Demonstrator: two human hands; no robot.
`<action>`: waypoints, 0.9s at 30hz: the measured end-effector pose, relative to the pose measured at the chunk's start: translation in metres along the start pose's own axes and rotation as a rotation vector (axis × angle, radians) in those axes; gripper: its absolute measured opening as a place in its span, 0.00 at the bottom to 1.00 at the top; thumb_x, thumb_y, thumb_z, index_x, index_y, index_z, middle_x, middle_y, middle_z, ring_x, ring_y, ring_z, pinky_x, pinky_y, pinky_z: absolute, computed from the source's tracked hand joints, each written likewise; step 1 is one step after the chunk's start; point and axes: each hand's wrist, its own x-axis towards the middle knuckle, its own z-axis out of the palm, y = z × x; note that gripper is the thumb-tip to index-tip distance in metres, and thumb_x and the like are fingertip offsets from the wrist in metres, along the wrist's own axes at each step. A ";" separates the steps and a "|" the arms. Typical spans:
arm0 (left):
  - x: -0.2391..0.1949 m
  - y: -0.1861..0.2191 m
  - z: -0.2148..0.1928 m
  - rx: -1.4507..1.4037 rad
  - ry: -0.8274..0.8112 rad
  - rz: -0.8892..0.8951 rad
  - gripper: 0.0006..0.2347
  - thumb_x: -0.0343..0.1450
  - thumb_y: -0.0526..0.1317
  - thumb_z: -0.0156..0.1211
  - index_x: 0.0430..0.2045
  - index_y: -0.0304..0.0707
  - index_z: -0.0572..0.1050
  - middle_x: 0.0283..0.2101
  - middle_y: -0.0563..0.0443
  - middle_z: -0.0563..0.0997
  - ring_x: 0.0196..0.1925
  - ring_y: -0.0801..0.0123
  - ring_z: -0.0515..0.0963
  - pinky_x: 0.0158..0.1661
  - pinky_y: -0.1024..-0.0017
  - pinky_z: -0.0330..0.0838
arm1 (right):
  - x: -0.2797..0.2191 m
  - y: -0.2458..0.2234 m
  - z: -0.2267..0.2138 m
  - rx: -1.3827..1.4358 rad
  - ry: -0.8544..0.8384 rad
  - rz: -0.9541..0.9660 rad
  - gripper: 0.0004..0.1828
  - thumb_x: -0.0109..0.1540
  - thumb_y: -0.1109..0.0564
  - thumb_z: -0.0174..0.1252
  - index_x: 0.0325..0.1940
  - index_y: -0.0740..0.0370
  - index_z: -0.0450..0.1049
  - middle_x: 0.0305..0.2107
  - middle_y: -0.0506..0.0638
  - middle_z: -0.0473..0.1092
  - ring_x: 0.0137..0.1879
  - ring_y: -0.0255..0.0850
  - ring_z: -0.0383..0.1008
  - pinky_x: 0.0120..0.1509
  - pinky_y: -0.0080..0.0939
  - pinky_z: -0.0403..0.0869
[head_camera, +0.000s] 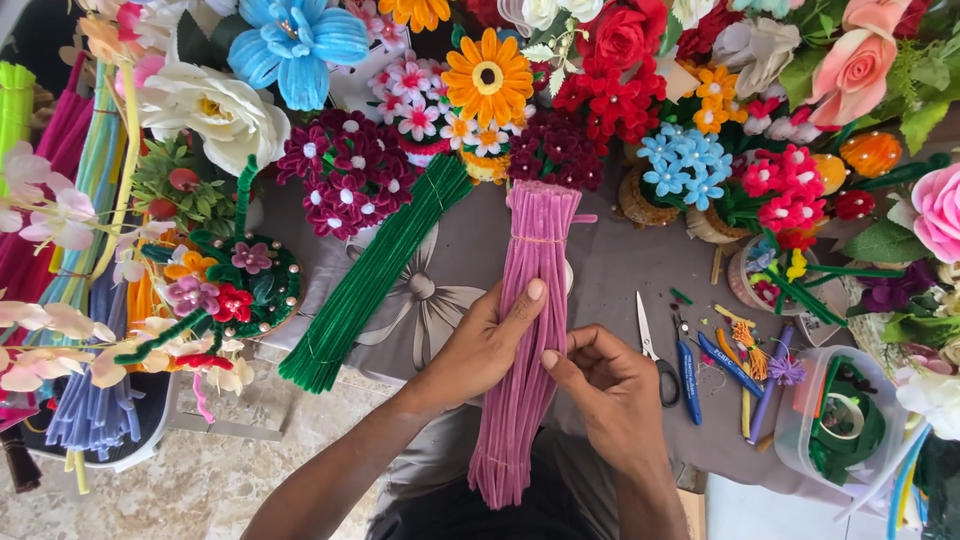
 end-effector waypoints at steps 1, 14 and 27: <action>-0.001 0.005 0.000 -0.001 0.007 -0.070 0.29 0.70 0.59 0.44 0.62 0.41 0.70 0.55 0.53 0.79 0.61 0.72 0.75 0.64 0.74 0.65 | 0.002 -0.001 -0.001 0.020 -0.018 0.028 0.03 0.63 0.61 0.64 0.37 0.64 0.79 0.29 0.47 0.75 0.36 0.33 0.72 0.41 0.33 0.74; 0.004 -0.004 0.004 -0.131 0.101 -0.115 0.17 0.67 0.50 0.63 0.43 0.39 0.80 0.36 0.56 0.81 0.41 0.75 0.79 0.46 0.75 0.74 | 0.003 0.002 -0.011 0.072 -0.039 0.144 0.04 0.63 0.60 0.64 0.37 0.64 0.81 0.29 0.45 0.74 0.36 0.31 0.68 0.44 0.34 0.71; 0.004 -0.007 0.005 -0.105 0.111 -0.064 0.15 0.67 0.49 0.65 0.40 0.40 0.80 0.37 0.56 0.83 0.42 0.74 0.81 0.47 0.75 0.75 | 0.005 0.008 -0.010 0.105 -0.076 0.113 0.03 0.62 0.64 0.64 0.33 0.61 0.77 0.27 0.45 0.72 0.36 0.33 0.68 0.42 0.36 0.72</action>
